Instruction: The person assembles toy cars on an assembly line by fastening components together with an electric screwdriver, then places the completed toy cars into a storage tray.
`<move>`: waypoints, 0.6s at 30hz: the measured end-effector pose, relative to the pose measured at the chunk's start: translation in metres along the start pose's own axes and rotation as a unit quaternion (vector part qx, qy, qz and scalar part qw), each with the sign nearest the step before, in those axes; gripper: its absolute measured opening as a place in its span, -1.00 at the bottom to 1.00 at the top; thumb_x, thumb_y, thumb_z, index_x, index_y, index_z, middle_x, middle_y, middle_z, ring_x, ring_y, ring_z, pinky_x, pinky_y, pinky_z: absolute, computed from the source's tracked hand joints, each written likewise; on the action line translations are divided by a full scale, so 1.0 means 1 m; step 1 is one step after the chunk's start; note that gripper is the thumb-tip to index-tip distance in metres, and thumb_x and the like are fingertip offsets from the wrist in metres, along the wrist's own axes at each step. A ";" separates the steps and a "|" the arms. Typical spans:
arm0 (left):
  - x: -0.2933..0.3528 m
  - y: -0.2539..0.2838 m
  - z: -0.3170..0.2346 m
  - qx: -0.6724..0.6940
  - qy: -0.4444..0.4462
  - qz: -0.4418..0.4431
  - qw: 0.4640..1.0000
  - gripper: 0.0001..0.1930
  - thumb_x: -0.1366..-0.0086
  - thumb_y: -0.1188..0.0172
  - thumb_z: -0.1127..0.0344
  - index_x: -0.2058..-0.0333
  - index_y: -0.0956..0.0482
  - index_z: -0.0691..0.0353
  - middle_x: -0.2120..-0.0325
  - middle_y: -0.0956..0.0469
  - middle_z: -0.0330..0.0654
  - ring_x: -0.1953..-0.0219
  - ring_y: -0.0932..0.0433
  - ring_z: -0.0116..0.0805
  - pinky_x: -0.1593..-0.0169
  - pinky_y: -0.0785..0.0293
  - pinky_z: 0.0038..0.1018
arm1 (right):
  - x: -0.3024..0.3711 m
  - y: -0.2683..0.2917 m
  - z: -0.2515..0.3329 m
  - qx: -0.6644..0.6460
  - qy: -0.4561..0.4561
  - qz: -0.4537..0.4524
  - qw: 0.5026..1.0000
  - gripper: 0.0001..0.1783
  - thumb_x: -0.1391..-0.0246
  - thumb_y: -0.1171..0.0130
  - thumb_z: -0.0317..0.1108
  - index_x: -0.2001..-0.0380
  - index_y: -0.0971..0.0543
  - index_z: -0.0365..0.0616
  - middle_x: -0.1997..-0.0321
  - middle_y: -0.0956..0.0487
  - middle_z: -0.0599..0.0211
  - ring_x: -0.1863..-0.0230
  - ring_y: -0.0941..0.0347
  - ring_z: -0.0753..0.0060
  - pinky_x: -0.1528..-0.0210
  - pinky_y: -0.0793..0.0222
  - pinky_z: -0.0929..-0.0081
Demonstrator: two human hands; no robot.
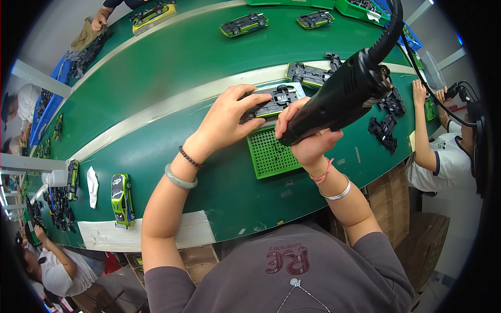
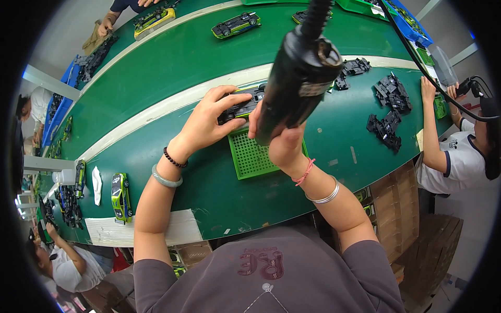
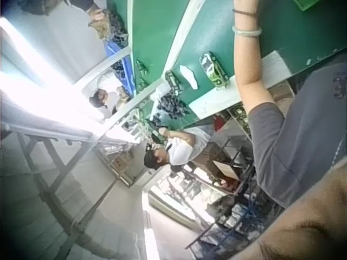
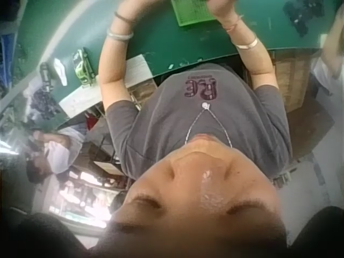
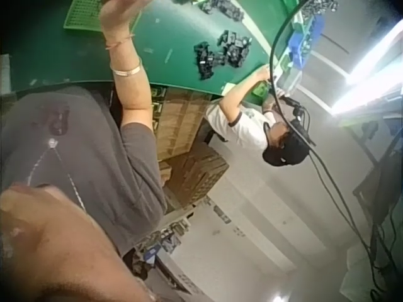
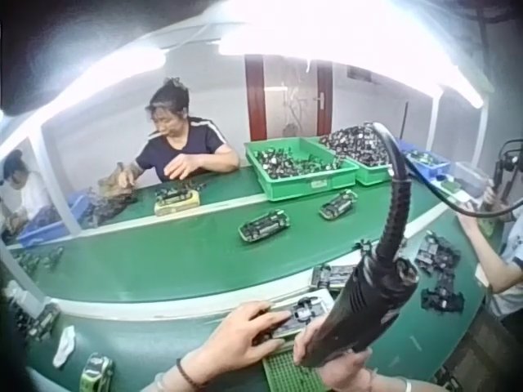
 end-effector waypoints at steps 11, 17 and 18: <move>-0.001 0.007 -0.005 0.002 0.007 -0.004 1.000 -0.50 0.05 -0.28 0.33 0.04 -0.45 0.09 0.17 -0.40 -0.07 0.09 -0.38 -0.07 0.01 -0.34 -0.27 | -0.011 -0.002 0.024 0.025 0.002 0.016 1.000 0.09 0.37 0.48 0.74 0.45 -0.31 -0.25 0.65 -0.39 0.24 0.65 -0.37 0.42 0.67 -0.30 0.55; -0.001 0.005 -0.005 -0.017 0.007 0.032 0.999 -0.52 0.02 -0.28 0.33 0.05 -0.47 0.11 0.14 -0.40 -0.05 0.07 -0.38 -0.07 0.00 -0.35 -0.30 | -0.061 0.025 0.067 -0.006 0.121 -0.026 0.992 0.16 0.48 0.54 0.78 0.45 -0.34 -0.25 0.67 -0.38 0.19 0.67 -0.33 0.39 0.61 -0.29 0.52; -0.002 0.005 -0.006 -0.018 0.004 0.032 0.999 -0.52 0.02 -0.28 0.33 0.05 -0.47 0.11 0.14 -0.40 -0.05 0.07 -0.38 -0.07 0.00 -0.35 -0.30 | -0.066 0.026 0.065 0.019 0.122 -0.034 0.992 0.13 0.42 0.51 0.76 0.44 -0.34 -0.25 0.66 -0.39 0.19 0.67 -0.32 0.39 0.61 -0.28 0.52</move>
Point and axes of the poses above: each hand's wrist, its own x-axis away from the middle knuckle, its own y-axis out of the back of the hand, z = x × y, the point moved 8 cm from there along -x, towards the middle knuckle
